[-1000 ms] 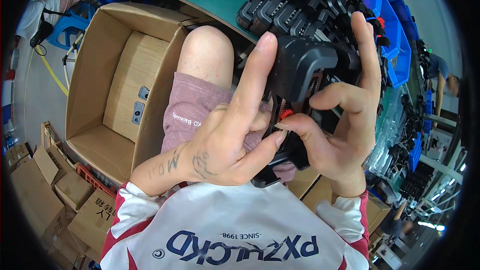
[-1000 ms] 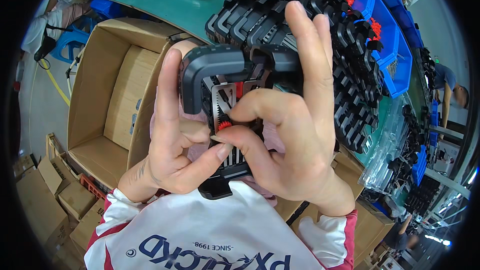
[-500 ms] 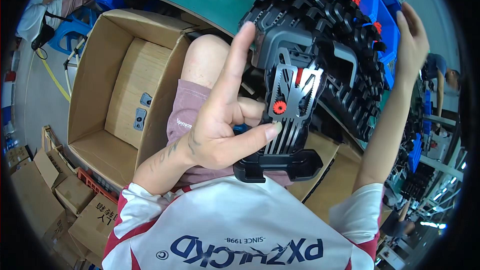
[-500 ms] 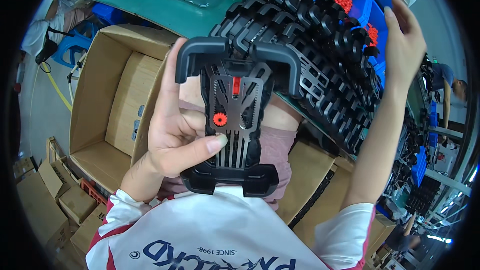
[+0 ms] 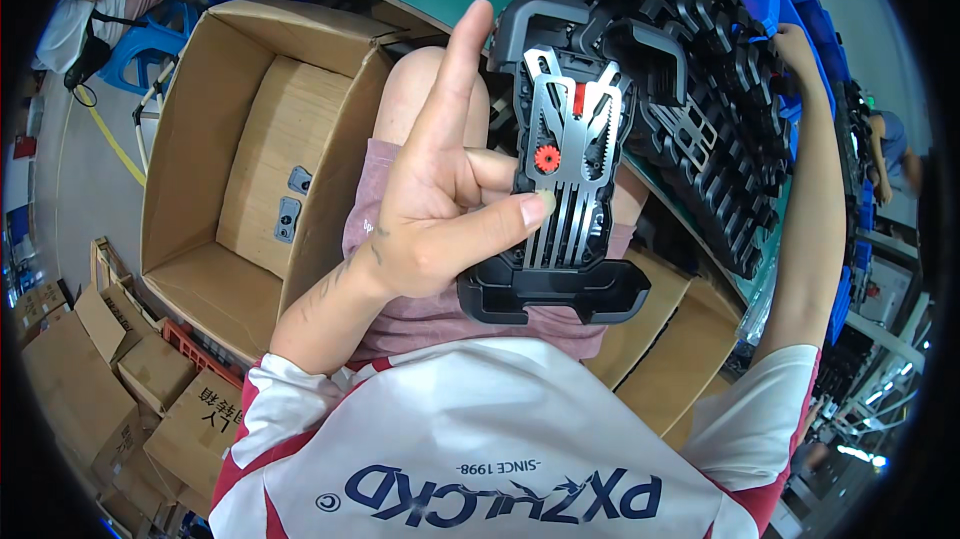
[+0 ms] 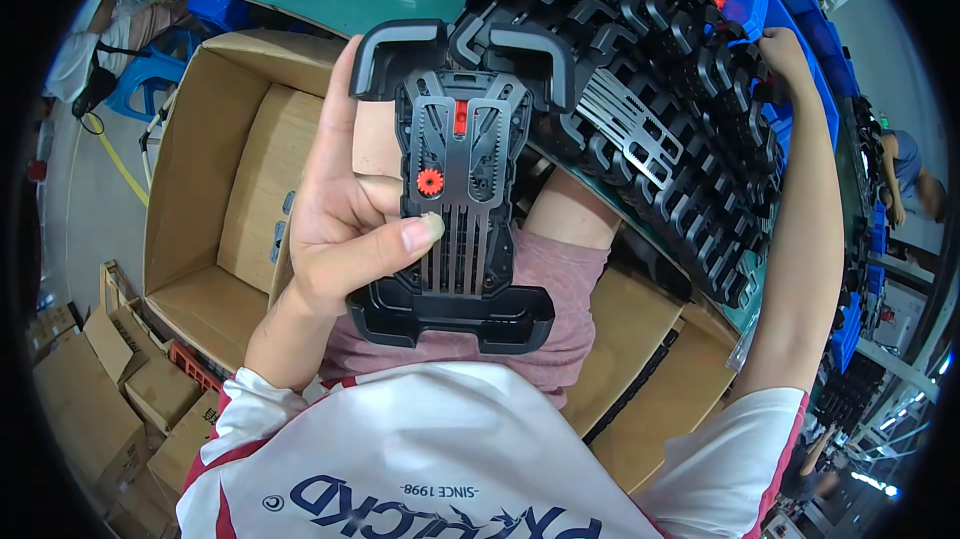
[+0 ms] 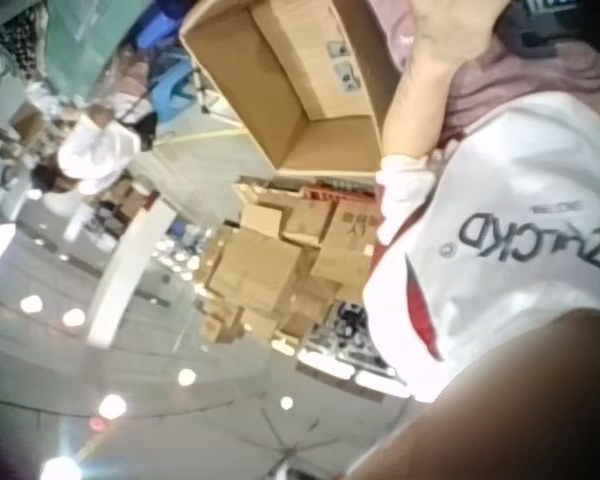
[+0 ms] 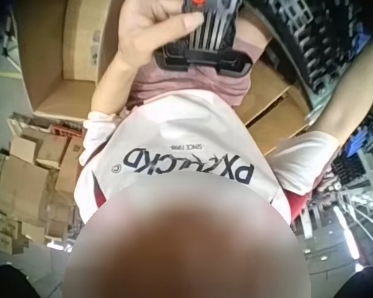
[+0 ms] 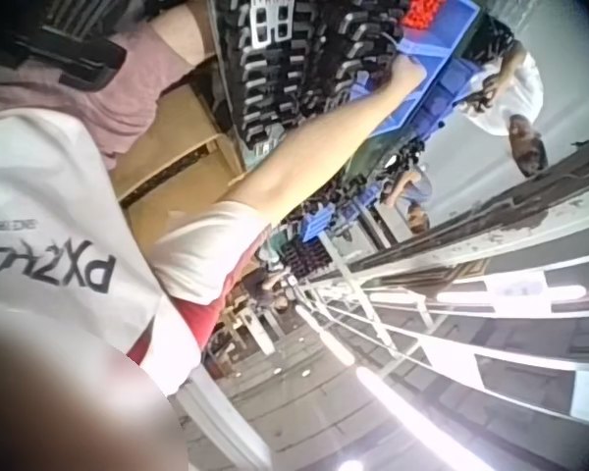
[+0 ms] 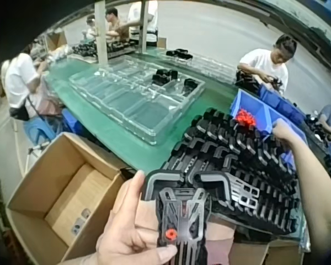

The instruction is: Assembling adjustable phone mounts by attaching components and checking mechanisms.

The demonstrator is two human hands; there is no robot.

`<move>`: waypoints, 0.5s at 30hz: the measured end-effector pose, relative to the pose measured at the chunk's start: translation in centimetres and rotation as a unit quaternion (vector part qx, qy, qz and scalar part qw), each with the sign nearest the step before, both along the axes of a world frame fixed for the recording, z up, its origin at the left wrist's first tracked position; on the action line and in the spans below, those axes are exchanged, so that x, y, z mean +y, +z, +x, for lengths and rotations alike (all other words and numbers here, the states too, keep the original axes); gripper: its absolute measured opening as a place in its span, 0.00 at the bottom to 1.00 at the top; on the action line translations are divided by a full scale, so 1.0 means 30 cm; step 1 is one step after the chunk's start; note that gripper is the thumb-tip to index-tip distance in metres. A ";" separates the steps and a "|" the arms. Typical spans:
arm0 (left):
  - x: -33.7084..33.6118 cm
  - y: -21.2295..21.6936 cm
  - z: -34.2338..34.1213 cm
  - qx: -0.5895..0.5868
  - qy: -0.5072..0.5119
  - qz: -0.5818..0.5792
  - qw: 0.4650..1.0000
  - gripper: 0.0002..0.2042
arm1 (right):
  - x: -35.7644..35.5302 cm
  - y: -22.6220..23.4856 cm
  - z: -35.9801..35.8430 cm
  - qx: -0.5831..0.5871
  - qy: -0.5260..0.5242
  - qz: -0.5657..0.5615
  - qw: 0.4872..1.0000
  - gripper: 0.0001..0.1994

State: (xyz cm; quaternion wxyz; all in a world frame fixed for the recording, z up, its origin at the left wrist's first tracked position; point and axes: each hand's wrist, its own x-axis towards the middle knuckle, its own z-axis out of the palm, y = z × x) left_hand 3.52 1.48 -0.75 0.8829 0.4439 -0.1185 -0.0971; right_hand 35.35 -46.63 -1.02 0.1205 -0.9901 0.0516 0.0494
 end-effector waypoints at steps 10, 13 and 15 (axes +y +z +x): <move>0.001 -0.024 0.000 -0.019 0.021 0.001 1.000 0.51 | 0.199 0.134 -0.214 -0.113 -0.102 0.050 0.987 0.11; -0.011 -0.023 -0.002 -0.035 0.039 -0.017 0.998 0.51 | 0.164 0.139 -0.223 -0.091 -0.033 0.058 0.994 0.10; -0.017 -0.017 -0.007 -0.041 0.033 -0.015 0.999 0.50 | 0.196 0.143 -0.261 -0.095 0.025 0.040 0.994 0.09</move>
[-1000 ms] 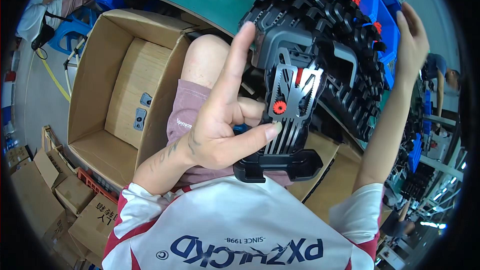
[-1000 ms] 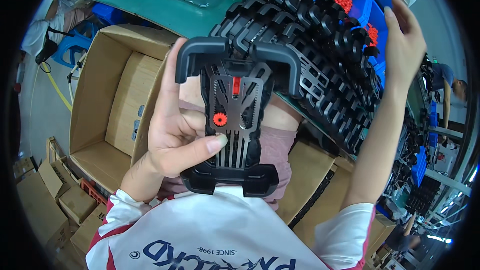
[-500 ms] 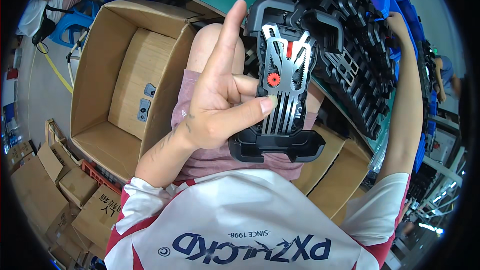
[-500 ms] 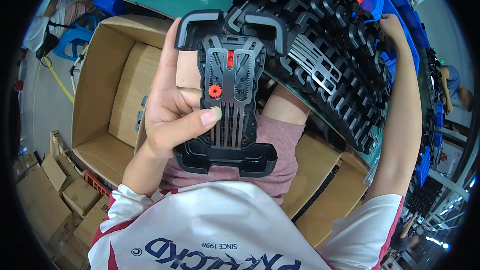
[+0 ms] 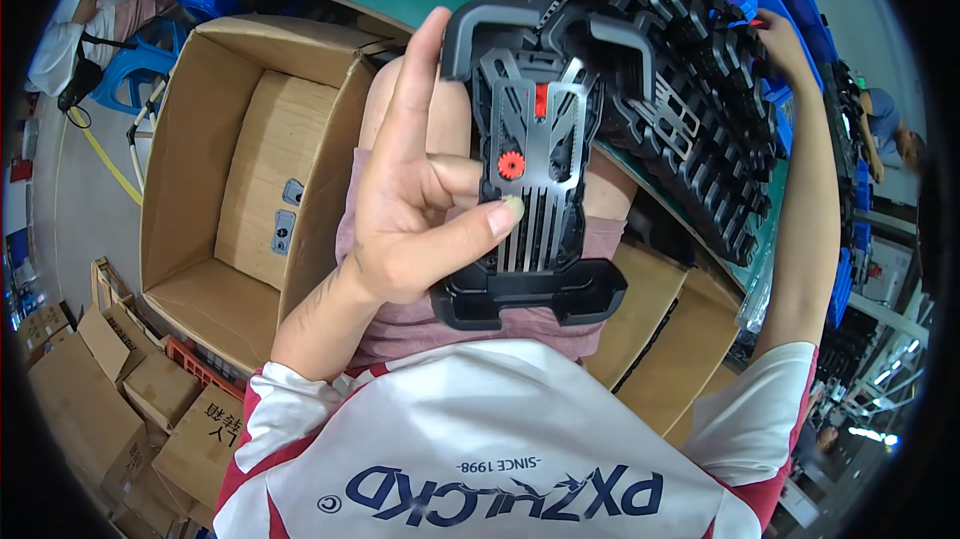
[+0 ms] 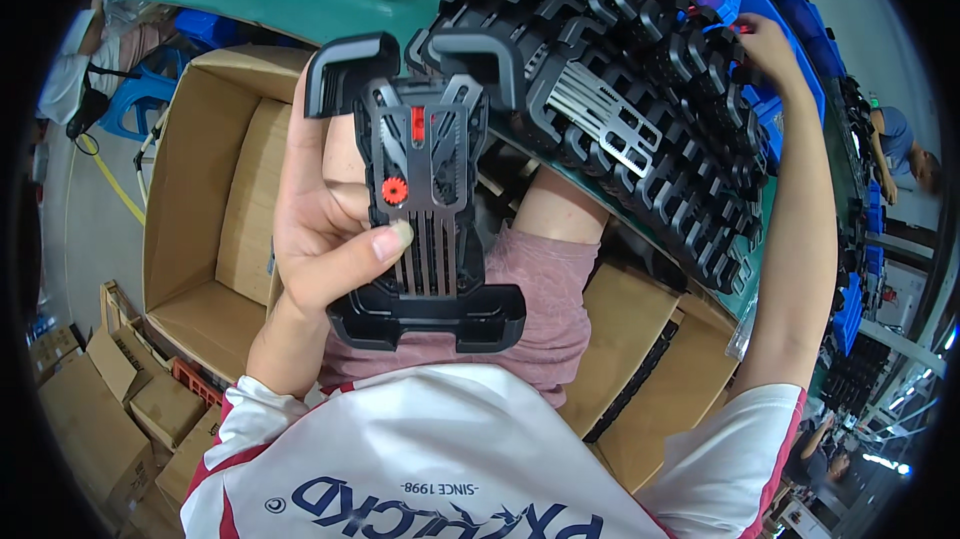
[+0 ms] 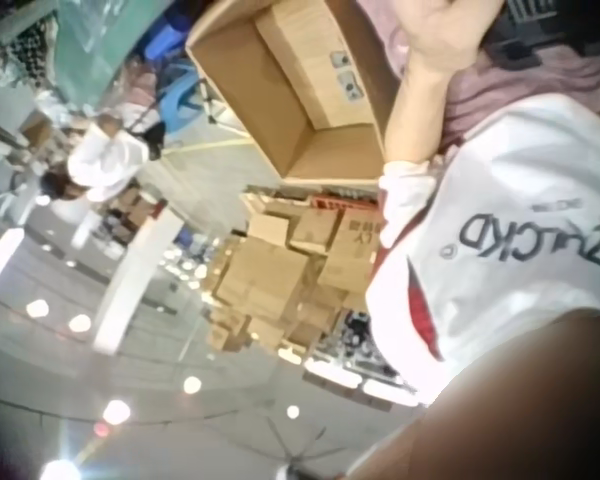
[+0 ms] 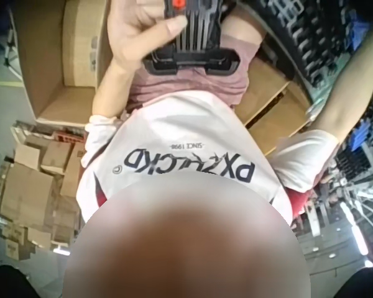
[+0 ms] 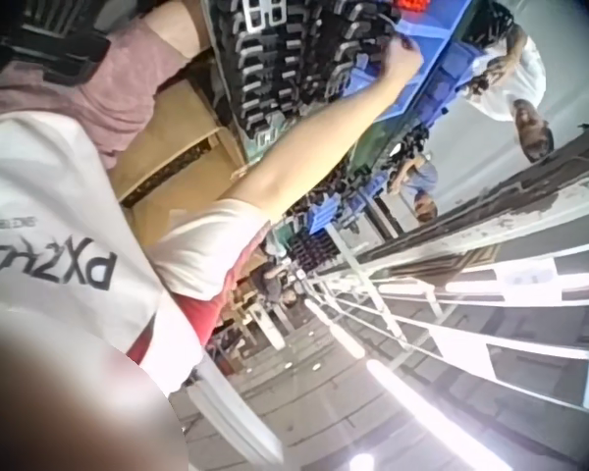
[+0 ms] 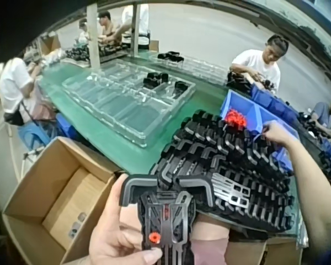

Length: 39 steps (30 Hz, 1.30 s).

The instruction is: Assembling adjustable phone mounts by attaching components and checking mechanisms.

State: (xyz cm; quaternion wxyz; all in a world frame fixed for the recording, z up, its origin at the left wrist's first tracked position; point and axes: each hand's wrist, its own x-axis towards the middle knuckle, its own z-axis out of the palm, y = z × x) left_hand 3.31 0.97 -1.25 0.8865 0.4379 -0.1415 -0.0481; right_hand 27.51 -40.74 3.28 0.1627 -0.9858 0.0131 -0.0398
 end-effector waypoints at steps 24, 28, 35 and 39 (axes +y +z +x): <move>0.022 0.029 -0.030 -0.244 0.021 0.183 0.952 0.52 | -0.044 -0.049 0.075 -0.006 -0.016 -0.025 1.000 0.06; 0.007 0.051 -0.059 -0.134 0.015 0.110 0.985 0.52 | -0.021 -0.024 0.023 -0.173 -0.076 0.032 0.982 0.09; 0.016 0.058 -0.072 0.002 -0.007 0.085 0.996 0.52 | 0.270 0.129 -0.330 -0.183 -0.036 0.567 0.802 0.12; 0.018 0.031 -0.067 0.015 -0.008 0.074 0.997 0.52 | 0.481 0.118 -0.646 -0.119 0.077 0.576 0.805 0.14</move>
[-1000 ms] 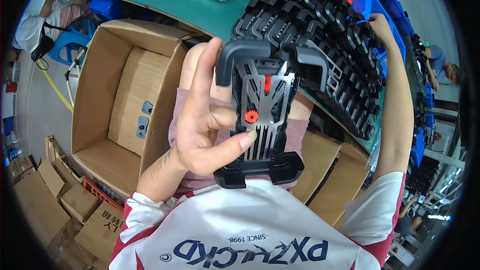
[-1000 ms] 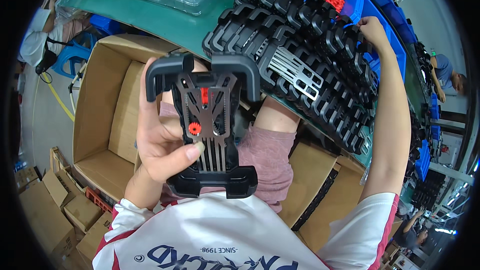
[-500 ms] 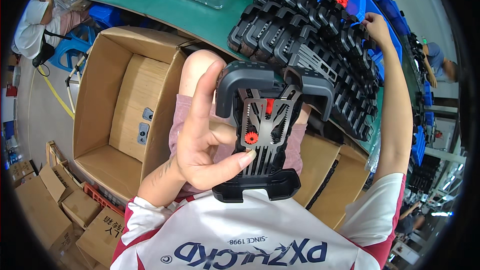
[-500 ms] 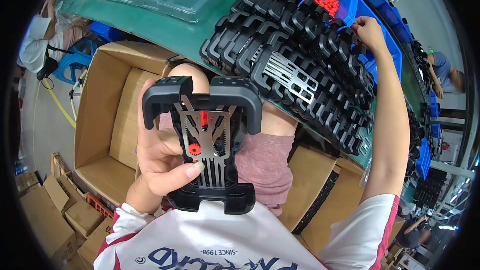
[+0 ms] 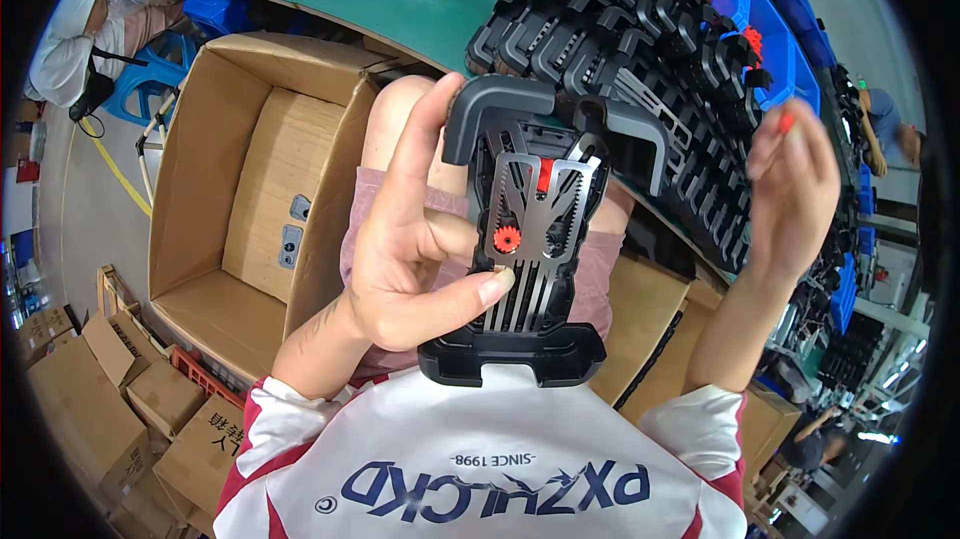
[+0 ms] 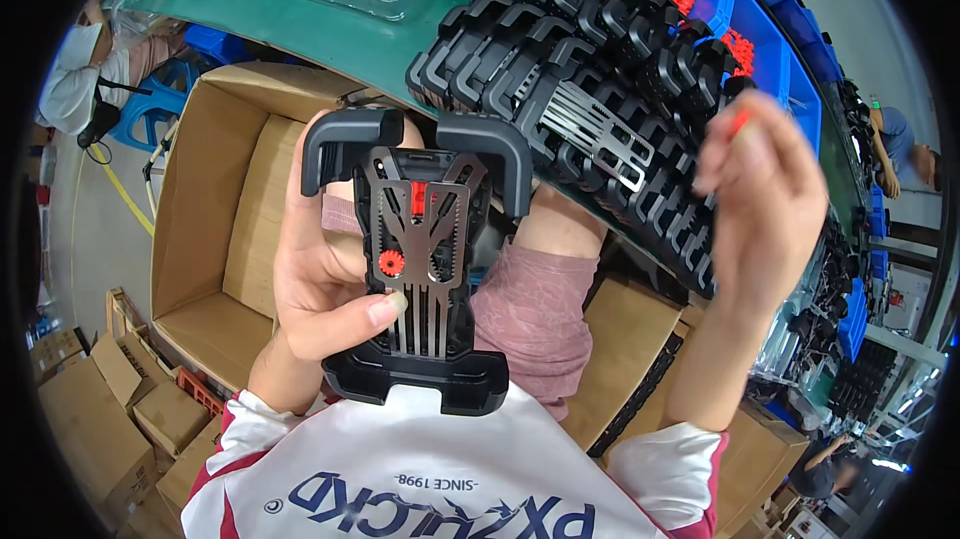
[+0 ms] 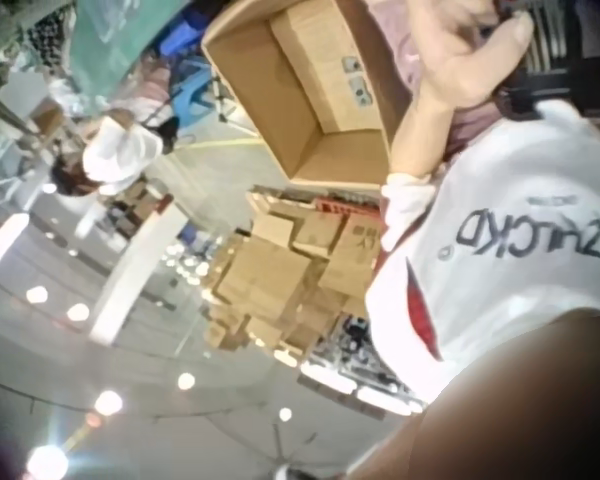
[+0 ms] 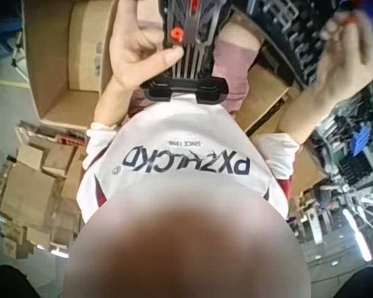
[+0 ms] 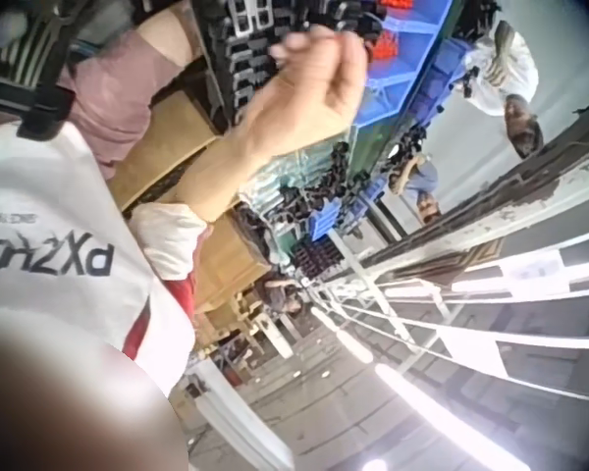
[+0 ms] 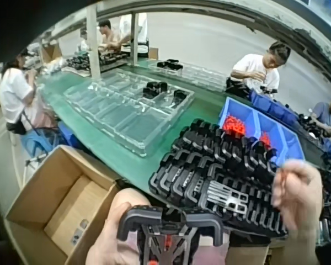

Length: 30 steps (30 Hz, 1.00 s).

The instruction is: Assembling adjustable phone mounts by attaching components and checking mechanisms.

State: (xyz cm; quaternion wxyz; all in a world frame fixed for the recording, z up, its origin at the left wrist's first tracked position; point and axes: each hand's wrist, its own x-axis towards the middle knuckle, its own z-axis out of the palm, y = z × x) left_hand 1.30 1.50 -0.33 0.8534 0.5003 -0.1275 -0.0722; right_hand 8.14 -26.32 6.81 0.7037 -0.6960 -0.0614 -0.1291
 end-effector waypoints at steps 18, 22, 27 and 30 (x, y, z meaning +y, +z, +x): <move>-0.036 0.002 -0.012 -0.051 0.000 -0.026 0.998 0.48 | 0.279 -0.079 -0.206 -0.040 0.178 -0.154 0.971 0.12; -0.038 -0.001 -0.010 -0.082 0.048 0.037 0.995 0.48 | 0.294 -0.091 -0.214 -0.059 0.155 -0.126 0.978 0.13; -0.041 0.019 -0.026 -0.084 0.085 0.085 0.989 0.48 | 0.282 -0.098 -0.215 -0.067 0.147 -0.147 0.976 0.11; -0.048 0.033 -0.046 -0.078 0.107 0.108 0.985 0.49 | 0.281 -0.098 -0.223 -0.032 0.146 -0.121 0.981 0.10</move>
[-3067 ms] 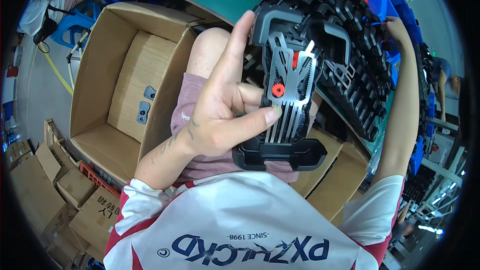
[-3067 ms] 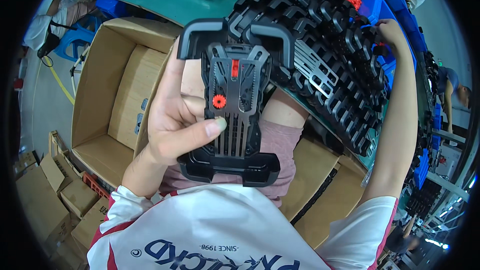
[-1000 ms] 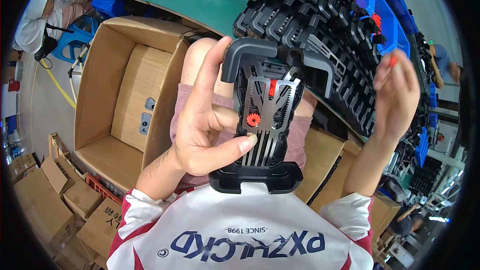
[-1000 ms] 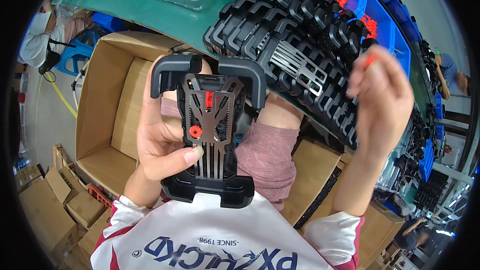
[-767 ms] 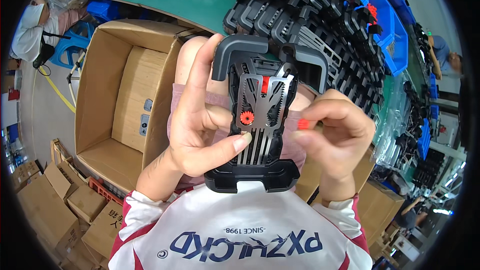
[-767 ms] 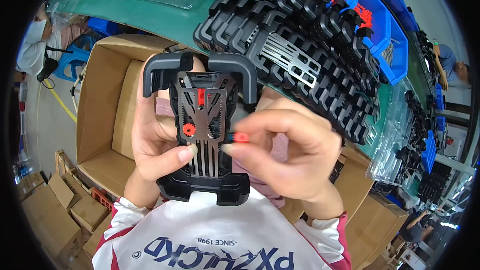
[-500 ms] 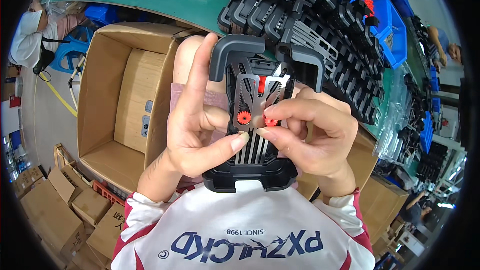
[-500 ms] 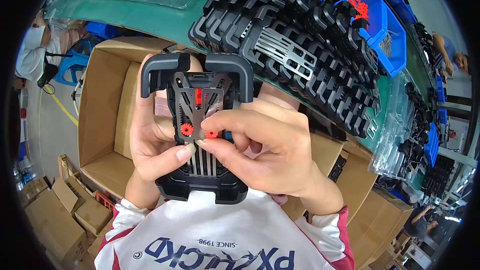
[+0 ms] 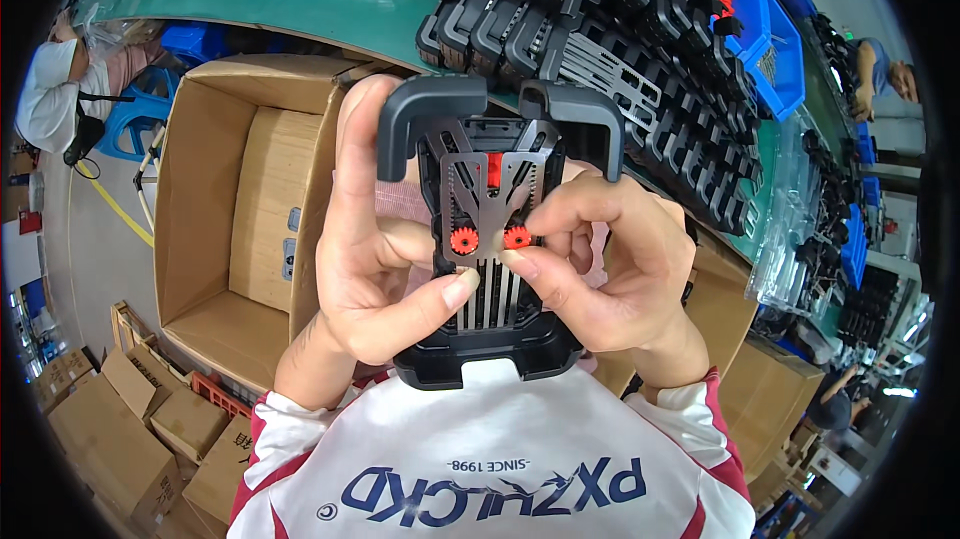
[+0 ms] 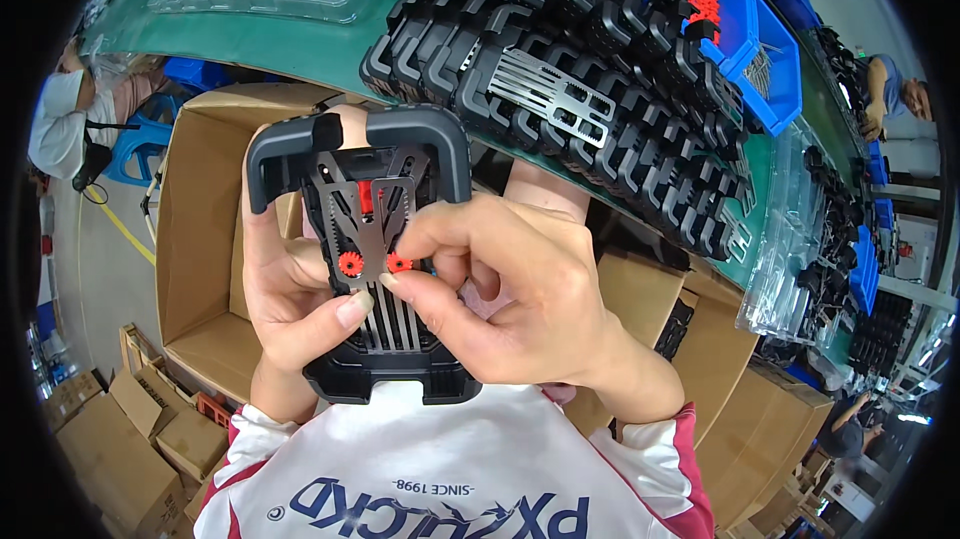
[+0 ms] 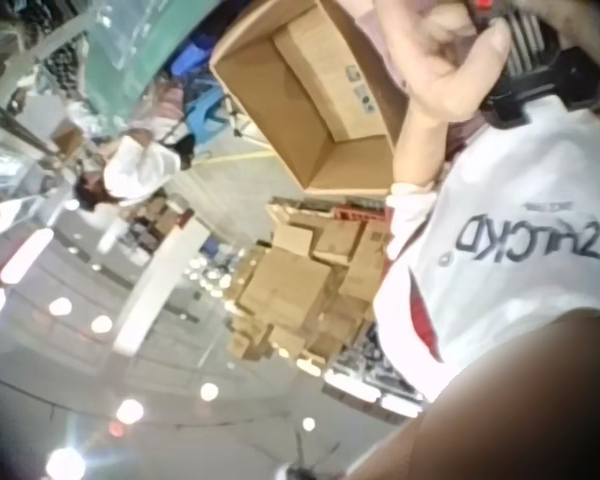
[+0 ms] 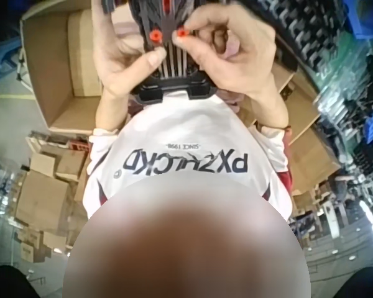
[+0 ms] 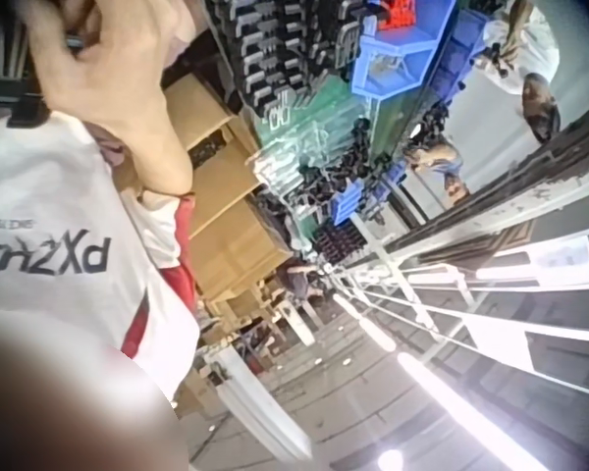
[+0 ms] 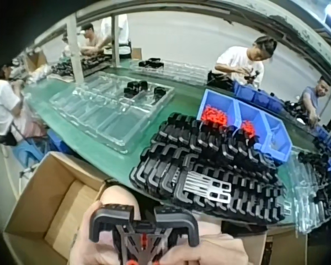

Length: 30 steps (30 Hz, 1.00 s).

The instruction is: Assembling adjustable phone mounts by attaching components and checking mechanisms.

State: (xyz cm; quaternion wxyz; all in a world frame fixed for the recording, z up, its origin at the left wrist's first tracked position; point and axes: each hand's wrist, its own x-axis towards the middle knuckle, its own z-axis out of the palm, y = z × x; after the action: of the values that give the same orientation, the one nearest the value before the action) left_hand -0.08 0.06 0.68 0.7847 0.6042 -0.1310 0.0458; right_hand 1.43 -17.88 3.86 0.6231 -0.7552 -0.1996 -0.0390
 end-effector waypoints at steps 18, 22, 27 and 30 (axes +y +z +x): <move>-0.055 -0.008 0.014 -0.095 -0.061 0.033 0.993 0.48 | -0.177 0.096 0.055 0.272 0.030 0.029 0.962 0.07; -0.073 0.019 0.008 0.010 -0.044 -0.073 0.996 0.49 | -0.560 0.132 0.358 -0.025 -0.353 -0.084 0.932 0.10; -0.109 0.049 0.018 0.091 -0.017 -0.109 0.990 0.50 | -1.006 -0.045 0.679 0.044 -0.462 -0.387 0.797 0.11; -0.064 0.001 0.016 0.089 -0.046 -0.083 0.992 0.50 | -1.123 -0.117 0.761 0.223 -0.391 -0.397 0.800 0.11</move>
State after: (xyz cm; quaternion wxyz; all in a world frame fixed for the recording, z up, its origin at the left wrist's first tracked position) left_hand 0.40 -1.87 0.70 0.8419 0.5319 -0.0842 -0.0337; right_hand 24.27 -51.57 0.34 0.2277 -0.9381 0.2595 -0.0269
